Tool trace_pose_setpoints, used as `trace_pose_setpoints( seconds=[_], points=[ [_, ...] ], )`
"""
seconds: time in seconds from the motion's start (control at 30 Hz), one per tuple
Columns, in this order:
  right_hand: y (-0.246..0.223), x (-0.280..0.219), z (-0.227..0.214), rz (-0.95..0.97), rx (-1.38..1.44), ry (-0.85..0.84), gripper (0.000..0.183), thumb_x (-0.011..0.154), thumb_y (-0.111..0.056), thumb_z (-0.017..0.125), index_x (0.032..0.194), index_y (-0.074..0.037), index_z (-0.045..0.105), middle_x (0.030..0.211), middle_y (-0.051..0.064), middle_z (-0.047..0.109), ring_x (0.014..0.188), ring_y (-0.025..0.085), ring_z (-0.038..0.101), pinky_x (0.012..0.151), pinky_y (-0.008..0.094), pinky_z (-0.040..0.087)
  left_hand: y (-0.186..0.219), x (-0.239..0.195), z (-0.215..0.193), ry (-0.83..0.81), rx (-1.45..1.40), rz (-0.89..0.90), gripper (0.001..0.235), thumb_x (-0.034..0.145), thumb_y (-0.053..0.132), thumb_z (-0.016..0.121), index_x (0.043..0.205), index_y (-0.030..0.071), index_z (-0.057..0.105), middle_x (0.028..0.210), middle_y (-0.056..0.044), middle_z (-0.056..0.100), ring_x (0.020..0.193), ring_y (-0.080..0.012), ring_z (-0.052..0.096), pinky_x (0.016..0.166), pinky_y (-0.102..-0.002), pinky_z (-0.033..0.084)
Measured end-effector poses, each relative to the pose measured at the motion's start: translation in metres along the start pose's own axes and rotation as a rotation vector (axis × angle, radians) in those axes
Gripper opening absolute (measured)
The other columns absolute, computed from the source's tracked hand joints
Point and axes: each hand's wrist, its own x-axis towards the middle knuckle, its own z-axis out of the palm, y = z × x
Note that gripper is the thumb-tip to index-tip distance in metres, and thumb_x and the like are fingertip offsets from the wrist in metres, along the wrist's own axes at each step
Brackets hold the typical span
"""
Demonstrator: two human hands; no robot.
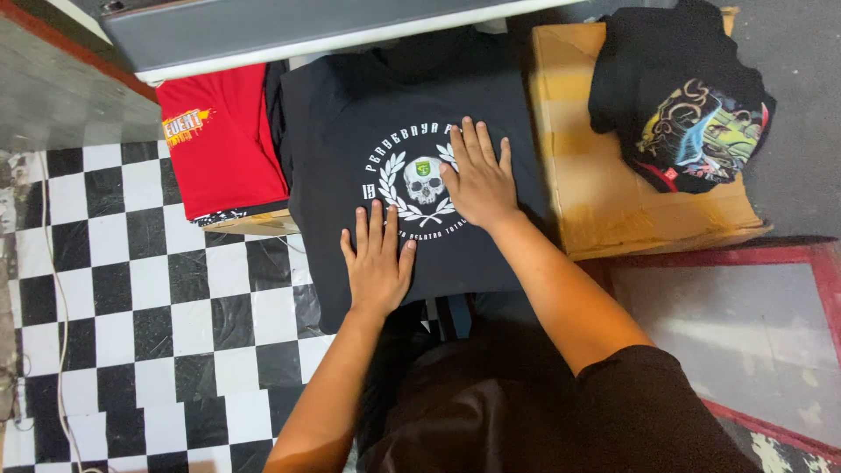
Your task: Operating a heat press machine to transfer or cure designs on t-shirts.
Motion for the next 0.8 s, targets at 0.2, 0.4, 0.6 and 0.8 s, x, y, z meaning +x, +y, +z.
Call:
trace_pose_setpoints(
  seconds=[0.2,0.4,0.6,0.8],
  points=[
    [-0.011,-0.052,-0.003,-0.17,-0.094,-0.045,0.066,0.104,-0.048,0.037,0.161,-0.016,0.027,0.168,0.013,0.016,0.154,0.035,0.008,0.12,0.059,0.004,-0.022,0.047,-0.009,-0.032,0.042,0.008,0.061,0.105,0.048,0.045,0.157,0.016,0.041,0.167,-0.013,0.028,0.156,-0.0328,0.018,0.119,-0.066,0.012],
    [-0.007,-0.086,-0.008,-0.166,-0.004,-0.018,0.064,0.105,-0.042,0.041,0.161,-0.015,0.032,0.17,0.01,0.02,0.157,0.031,0.013,0.123,0.058,0.005,-0.034,0.079,-0.011,-0.007,0.076,-0.05,0.066,0.104,0.05,0.038,0.16,0.014,0.036,0.169,-0.013,0.023,0.156,-0.0343,0.015,0.12,-0.064,0.011],
    [-0.04,-0.058,-0.005,-0.044,0.143,-0.104,0.064,0.104,-0.043,0.042,0.159,-0.013,0.03,0.171,0.009,0.017,0.158,0.027,0.009,0.125,0.055,0.004,-0.033,0.075,-0.011,-0.034,0.085,-0.073,0.067,0.106,0.052,0.034,0.161,0.014,0.032,0.169,-0.013,0.021,0.156,-0.0349,0.012,0.121,-0.062,0.009],
    [-0.04,-0.023,0.001,-0.223,-0.077,-0.152,0.065,0.106,-0.05,0.031,0.162,-0.019,0.024,0.17,0.004,0.013,0.157,0.024,0.006,0.124,0.056,-0.001,-0.037,0.073,-0.005,-0.019,0.1,-0.098,0.067,0.106,0.052,0.034,0.162,0.015,0.032,0.17,-0.013,0.02,0.157,-0.0352,0.011,0.122,-0.061,0.01]
  ],
)
